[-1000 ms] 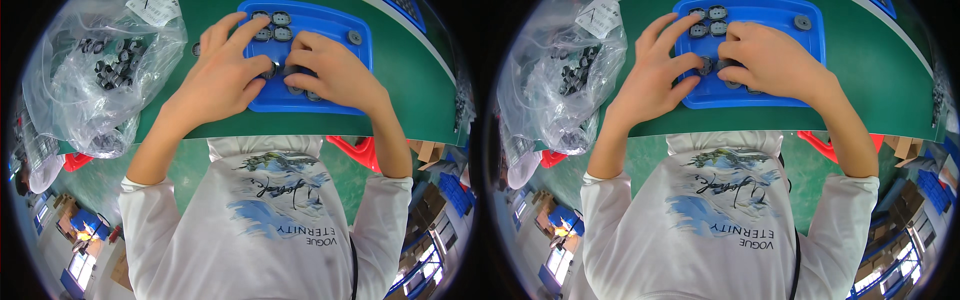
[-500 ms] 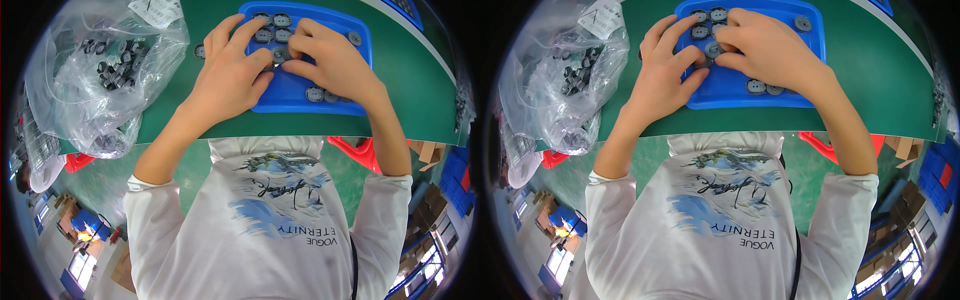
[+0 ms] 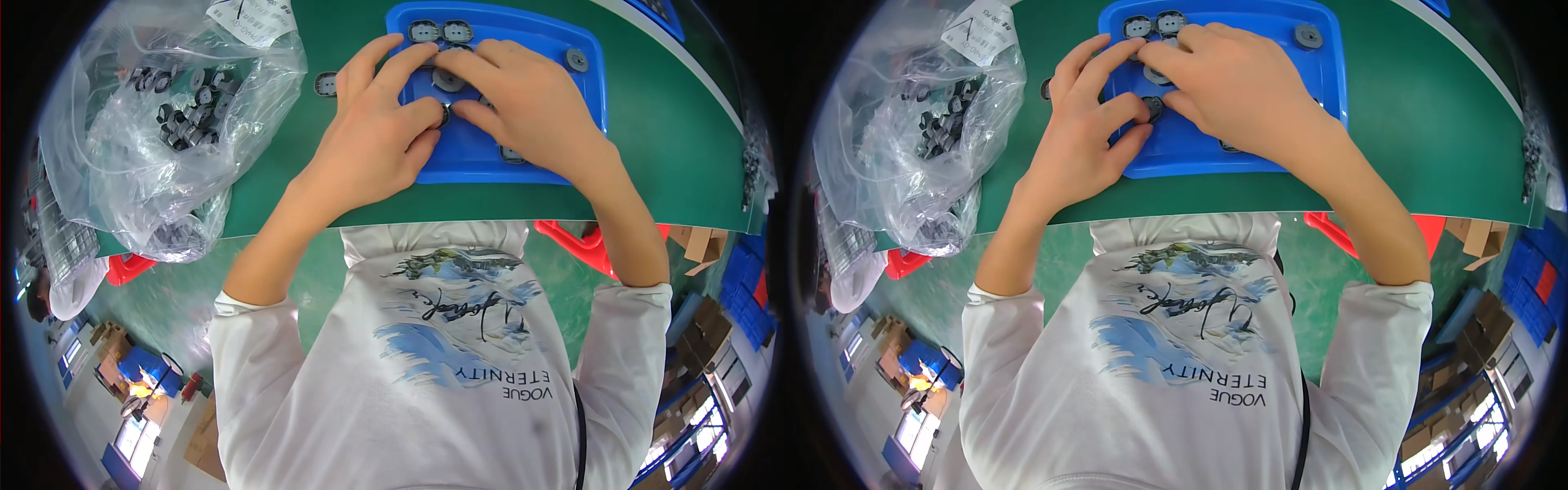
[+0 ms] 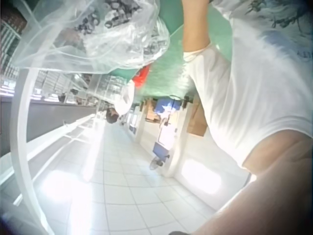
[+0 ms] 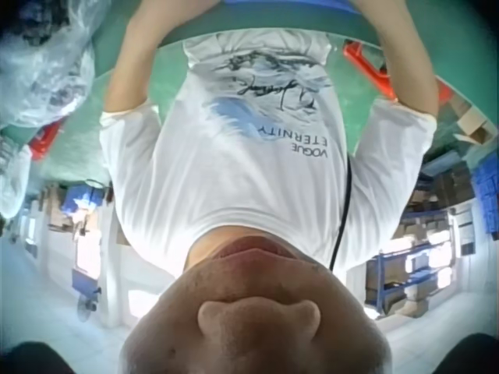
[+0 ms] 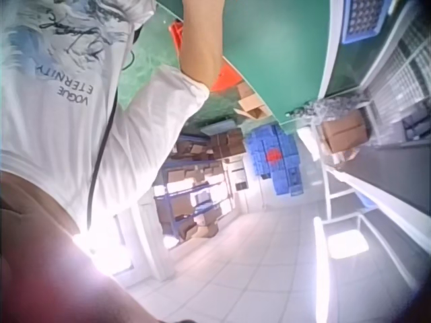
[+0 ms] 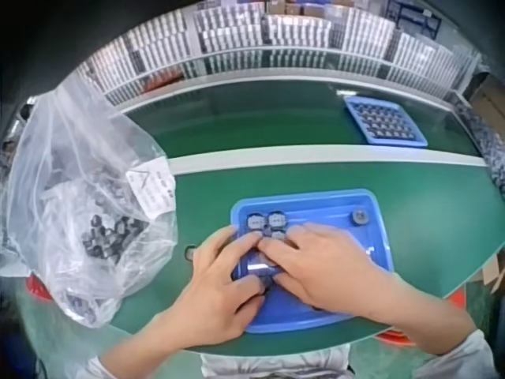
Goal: Sort small circular electronic components from a plastic bag into a segmented blue tray.
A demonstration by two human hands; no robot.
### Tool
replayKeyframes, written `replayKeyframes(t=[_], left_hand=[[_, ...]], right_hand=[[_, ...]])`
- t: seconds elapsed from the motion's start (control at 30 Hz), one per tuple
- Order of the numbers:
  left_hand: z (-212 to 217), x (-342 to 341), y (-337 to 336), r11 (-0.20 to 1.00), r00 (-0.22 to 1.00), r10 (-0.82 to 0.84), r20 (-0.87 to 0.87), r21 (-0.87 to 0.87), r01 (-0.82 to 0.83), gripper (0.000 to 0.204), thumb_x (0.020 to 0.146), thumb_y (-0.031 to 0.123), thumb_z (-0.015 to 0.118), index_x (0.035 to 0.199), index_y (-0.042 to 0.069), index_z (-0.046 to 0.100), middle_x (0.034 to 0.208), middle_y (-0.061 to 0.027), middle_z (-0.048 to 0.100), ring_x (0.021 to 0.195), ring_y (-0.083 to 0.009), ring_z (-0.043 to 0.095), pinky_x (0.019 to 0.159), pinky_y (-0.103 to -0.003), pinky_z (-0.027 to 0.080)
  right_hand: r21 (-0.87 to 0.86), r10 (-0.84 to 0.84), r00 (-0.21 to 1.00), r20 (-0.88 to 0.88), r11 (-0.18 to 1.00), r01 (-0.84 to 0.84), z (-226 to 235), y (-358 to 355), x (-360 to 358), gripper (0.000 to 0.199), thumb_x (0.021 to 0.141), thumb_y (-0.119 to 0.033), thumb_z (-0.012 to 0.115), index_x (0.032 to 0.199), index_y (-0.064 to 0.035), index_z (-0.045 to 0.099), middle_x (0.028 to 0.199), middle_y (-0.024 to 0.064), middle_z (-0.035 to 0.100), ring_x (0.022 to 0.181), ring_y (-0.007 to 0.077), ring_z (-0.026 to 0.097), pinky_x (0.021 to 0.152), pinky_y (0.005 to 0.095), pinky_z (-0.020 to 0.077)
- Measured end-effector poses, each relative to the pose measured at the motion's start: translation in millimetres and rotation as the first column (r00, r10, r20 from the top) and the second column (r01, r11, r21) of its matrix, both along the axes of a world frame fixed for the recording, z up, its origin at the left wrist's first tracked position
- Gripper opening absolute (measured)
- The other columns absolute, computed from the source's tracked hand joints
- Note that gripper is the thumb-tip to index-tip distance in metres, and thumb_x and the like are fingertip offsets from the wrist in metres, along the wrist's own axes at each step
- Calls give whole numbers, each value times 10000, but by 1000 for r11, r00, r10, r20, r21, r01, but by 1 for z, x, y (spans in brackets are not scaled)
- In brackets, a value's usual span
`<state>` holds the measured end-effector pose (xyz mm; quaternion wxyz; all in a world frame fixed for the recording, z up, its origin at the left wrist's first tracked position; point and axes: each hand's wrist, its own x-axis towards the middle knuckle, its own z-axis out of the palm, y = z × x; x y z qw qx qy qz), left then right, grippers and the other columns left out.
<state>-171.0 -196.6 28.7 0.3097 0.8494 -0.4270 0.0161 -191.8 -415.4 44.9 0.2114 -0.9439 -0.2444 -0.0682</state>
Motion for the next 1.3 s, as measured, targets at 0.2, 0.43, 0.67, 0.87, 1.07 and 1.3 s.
replayKeyframes(t=[0.2, 0.43, 0.67, 0.87, 1.07, 1.3], left_hand=[[0, -2, 0, 999, 998, 30, 47, -13, -29, 119, 750, 73, 766, 824, 81, 674, 1455, -97, 522, 1400, -404, 377, 1068, -524, 323], [-1, 1, -5, 995, 989, 97, 112, -47, -92, 139, 757, 100, 783, 858, 84, 688, 1298, -61, 634, 1330, -345, 463, 1048, -485, 354], [0, 16, -17, 968, 939, 253, 235, -71, -243, 176, 745, 120, 811, 902, 97, 734, 965, -40, 642, 1037, -303, 546, 895, -410, 470], [15, 22, -28, 969, 950, 248, 190, -59, -241, 130, 714, 78, 755, 788, 33, 659, 908, -132, 543, 931, -340, 493, 822, -465, 397], [14, 36, -27, 978, 946, 205, 251, -21, -207, 114, 728, 67, 738, 812, 40, 666, 901, -124, 550, 928, -333, 498, 818, -454, 397], [23, 45, -22, 996, 981, 81, 174, -62, -71, 93, 727, 71, 744, 788, 50, 677, 895, -112, 561, 933, -333, 505, 821, -449, 403]], right_hand=[[-12, 16, 998, -62, 1000, -17, -4, -1, -6, 336, 820, -105, 731, 1150, -87, 671, 1036, 100, 616, 969, 297, 635, 819, 399, 527], [56, 54, 996, -71, 997, -50, -6, -6, -6, 328, 822, -61, 709, 1148, -65, 672, 1075, 101, 616, 999, 296, 623, 855, 399, 523], [140, 52, 992, -113, 990, -36, -5, -10, -4, 259, 887, -62, 658, 1145, -38, 653, 1042, 122, 616, 997, 316, 614, 854, 397, 516], [47, 46, 999, 19, 998, -47, -11, -21, -1, 202, 905, -99, 664, 1098, -41, 647, 991, 121, 617, 963, 313, 610, 838, 398, 509], [94, -88, 996, -10, 992, 88, 0, -12, 6, 195, 891, -137, 698, 1063, -55, 657, 959, 99, 608, 929, 285, 613, 794, 394, 508], [-3, 69, 997, 25, 998, -69, -7, -17, 20, 149, 860, -118, 713, 991, -54, 678, 920, 84, 583, 847, 280, 616, 733, 392, 511]])
